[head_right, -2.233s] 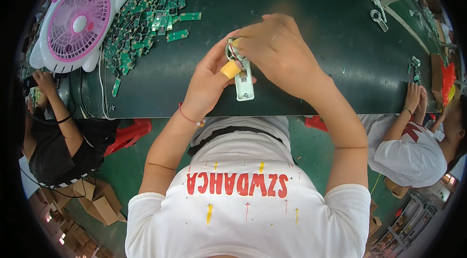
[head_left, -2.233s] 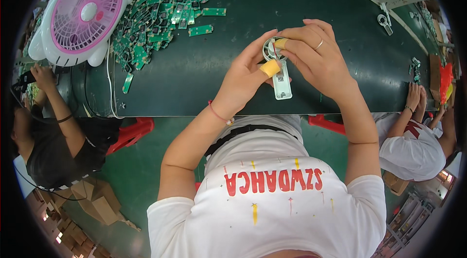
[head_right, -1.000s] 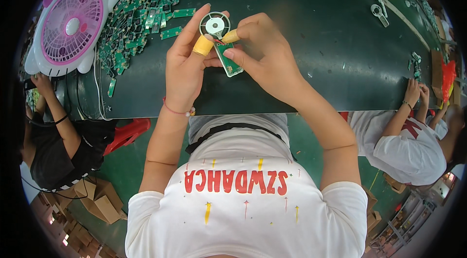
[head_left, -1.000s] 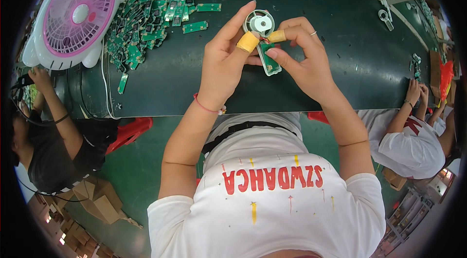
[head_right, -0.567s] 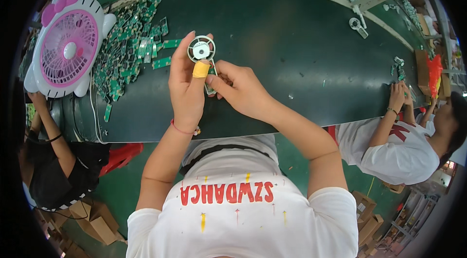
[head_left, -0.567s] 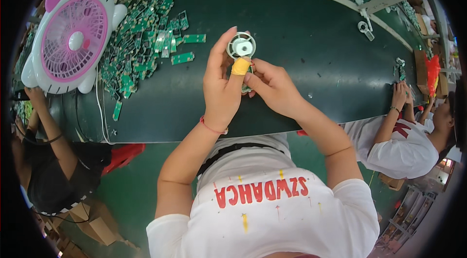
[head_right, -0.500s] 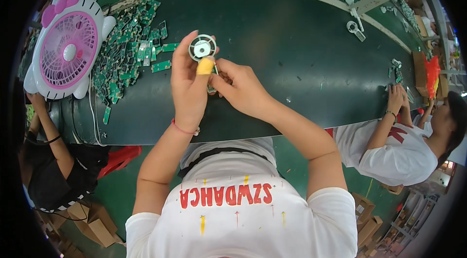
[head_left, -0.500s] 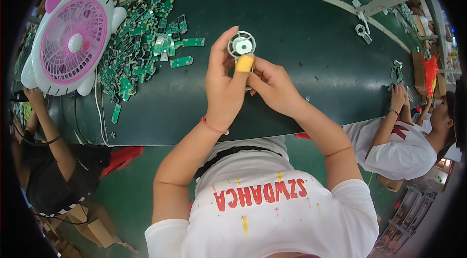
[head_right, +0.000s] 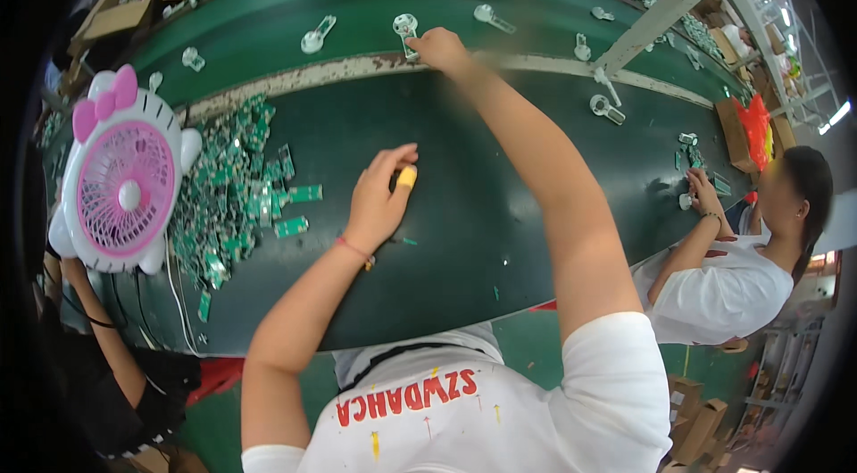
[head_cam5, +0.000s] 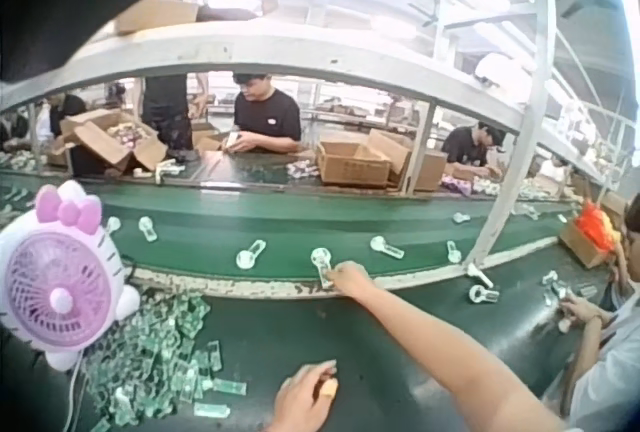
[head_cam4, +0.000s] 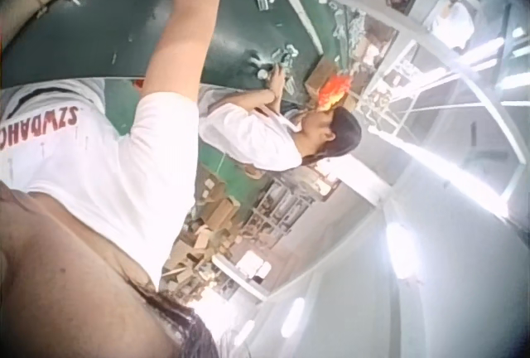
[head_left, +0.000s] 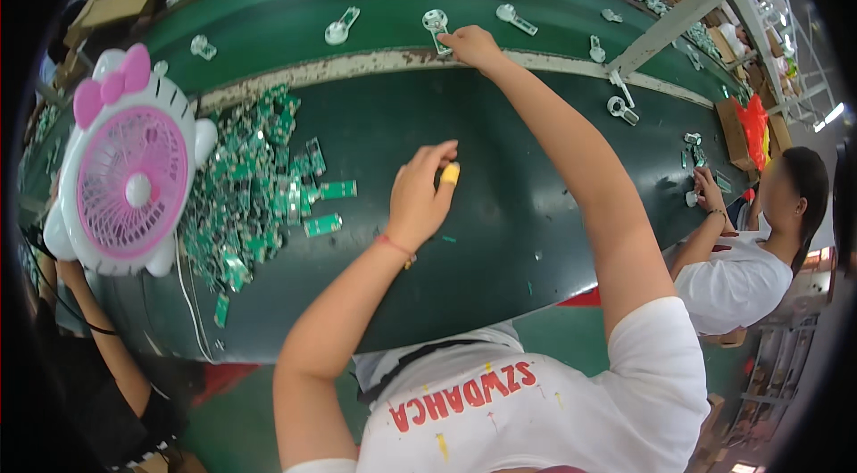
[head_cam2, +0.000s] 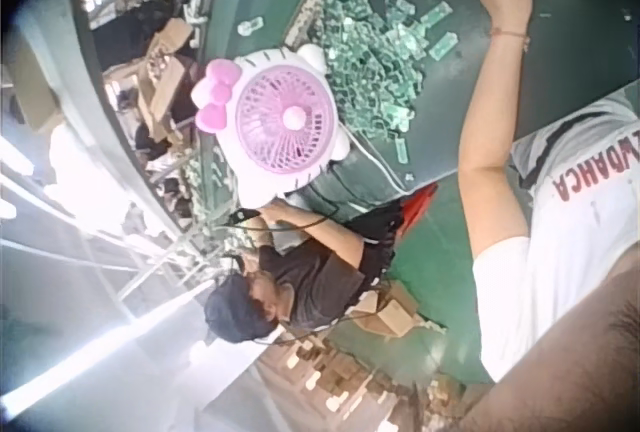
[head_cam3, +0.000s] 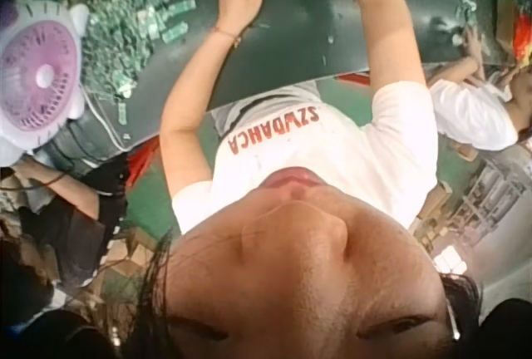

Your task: Assembling components of a small electronic fan on a production line.

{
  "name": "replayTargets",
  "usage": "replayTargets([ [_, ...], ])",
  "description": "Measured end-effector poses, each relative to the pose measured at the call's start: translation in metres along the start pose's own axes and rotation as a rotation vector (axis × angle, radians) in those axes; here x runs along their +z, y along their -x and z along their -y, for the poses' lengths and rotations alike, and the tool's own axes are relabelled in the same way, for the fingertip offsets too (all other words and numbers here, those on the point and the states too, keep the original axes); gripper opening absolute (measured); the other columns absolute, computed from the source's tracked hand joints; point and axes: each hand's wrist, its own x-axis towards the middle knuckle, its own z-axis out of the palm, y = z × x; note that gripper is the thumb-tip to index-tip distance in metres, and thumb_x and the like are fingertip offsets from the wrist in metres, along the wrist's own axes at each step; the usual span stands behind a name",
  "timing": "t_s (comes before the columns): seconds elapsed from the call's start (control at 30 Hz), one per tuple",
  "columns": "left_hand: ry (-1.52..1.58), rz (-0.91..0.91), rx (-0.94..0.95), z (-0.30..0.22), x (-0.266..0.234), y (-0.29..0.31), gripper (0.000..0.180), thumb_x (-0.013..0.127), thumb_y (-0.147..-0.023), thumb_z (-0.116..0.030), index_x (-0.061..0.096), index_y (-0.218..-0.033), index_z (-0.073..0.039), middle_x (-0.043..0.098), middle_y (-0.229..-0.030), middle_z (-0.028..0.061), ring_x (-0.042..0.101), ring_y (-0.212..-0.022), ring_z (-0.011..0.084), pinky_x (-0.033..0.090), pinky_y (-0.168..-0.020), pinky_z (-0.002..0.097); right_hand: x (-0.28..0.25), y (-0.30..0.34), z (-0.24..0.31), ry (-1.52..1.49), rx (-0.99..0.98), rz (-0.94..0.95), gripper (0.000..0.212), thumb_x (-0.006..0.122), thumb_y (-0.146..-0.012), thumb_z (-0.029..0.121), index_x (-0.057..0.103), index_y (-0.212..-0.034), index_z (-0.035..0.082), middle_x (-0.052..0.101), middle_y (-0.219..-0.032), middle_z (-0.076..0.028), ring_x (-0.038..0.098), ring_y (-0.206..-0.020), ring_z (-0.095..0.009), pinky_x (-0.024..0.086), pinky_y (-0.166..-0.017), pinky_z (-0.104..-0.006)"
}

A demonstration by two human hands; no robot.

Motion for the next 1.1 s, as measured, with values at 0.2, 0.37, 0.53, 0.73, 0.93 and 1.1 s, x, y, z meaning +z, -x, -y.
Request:
replayTargets([
  [0.2, 0.030, 0.034, -0.008, -0.003, 0.004, -0.002, 0.027, 0.055, -0.083, -0.006, 0.057, -0.110, -0.009, 0.061, -0.100, 0.0049, 0.059, -0.094, 0.0219, 0.041, -0.083, 0.0330, 0.027, -0.049, -0.016, 0.222, 0.118, -0.327, 0.051, 0.050, -0.086, 0.053, 0.067, -0.081, 0.006, 0.066, -0.087, -0.017, 0.063, -0.084, -0.037, 0.049, -0.075, -0.0462],
  [0.37, -0.017, 0.017, 0.015, -0.002, -0.002, -0.006, 0.027, 0.055, -0.083, -0.005, 0.058, -0.109, -0.010, 0.062, -0.097, 0.0024, 0.059, -0.094, 0.0209, 0.041, -0.081, 0.0329, 0.025, -0.040, -0.011, -0.256, -0.065, -0.541, 0.050, 0.045, -0.091, 0.049, 0.064, -0.084, 0.004, 0.064, -0.076, -0.015, 0.062, -0.074, -0.032, 0.048, -0.069, -0.0405],
  [0.53, 0.002, 0.034, 0.051, 0.003, 0.002, -0.004, 0.027, 0.055, -0.082, -0.004, 0.059, -0.108, -0.011, 0.062, -0.096, 0.0015, 0.059, -0.093, 0.0208, 0.041, -0.081, 0.0328, 0.019, -0.009, -0.029, -0.661, -0.149, -0.314, 0.030, 0.053, -0.093, 0.031, 0.057, -0.093, 0.001, 0.061, -0.080, -0.004, 0.056, -0.078, -0.011, 0.044, -0.071, -0.0262],
  [0.73, -0.055, 0.046, 0.094, 0.004, 0.004, -0.001, 0.025, 0.055, -0.081, -0.004, 0.060, -0.105, -0.011, 0.063, -0.094, 0.0018, 0.058, -0.089, 0.0222, 0.042, -0.080, 0.0336, 0.024, 0.051, -0.038, -0.783, -0.291, -0.154, 0.023, 0.052, -0.093, 0.023, 0.057, -0.093, 0.001, 0.063, -0.080, -0.005, 0.058, -0.076, -0.011, 0.046, -0.073, -0.0249],
  [0.93, -0.114, 0.065, 0.136, 0.005, 0.002, 0.000, 0.024, 0.056, -0.079, -0.005, 0.061, -0.102, -0.011, 0.063, -0.093, 0.0019, 0.057, -0.090, 0.0230, 0.042, -0.080, 0.0341, 0.028, 0.118, -0.031, -0.783, -0.268, 0.000, 0.018, 0.053, -0.093, 0.019, 0.058, -0.094, 0.001, 0.062, -0.081, -0.004, 0.058, -0.078, -0.010, 0.047, -0.074, -0.0247],
  [1.1, -0.163, 0.097, 0.162, 0.003, 0.003, -0.002, 0.025, 0.056, -0.078, -0.004, 0.061, -0.102, -0.012, 0.063, -0.093, 0.0002, 0.056, -0.094, 0.0220, 0.040, -0.083, 0.0341, 0.029, 0.161, -0.021, -0.691, -0.230, 0.007, 0.017, 0.054, -0.093, 0.019, 0.057, -0.094, 0.002, 0.062, -0.081, -0.002, 0.056, -0.075, -0.007, 0.045, -0.070, -0.0222],
])
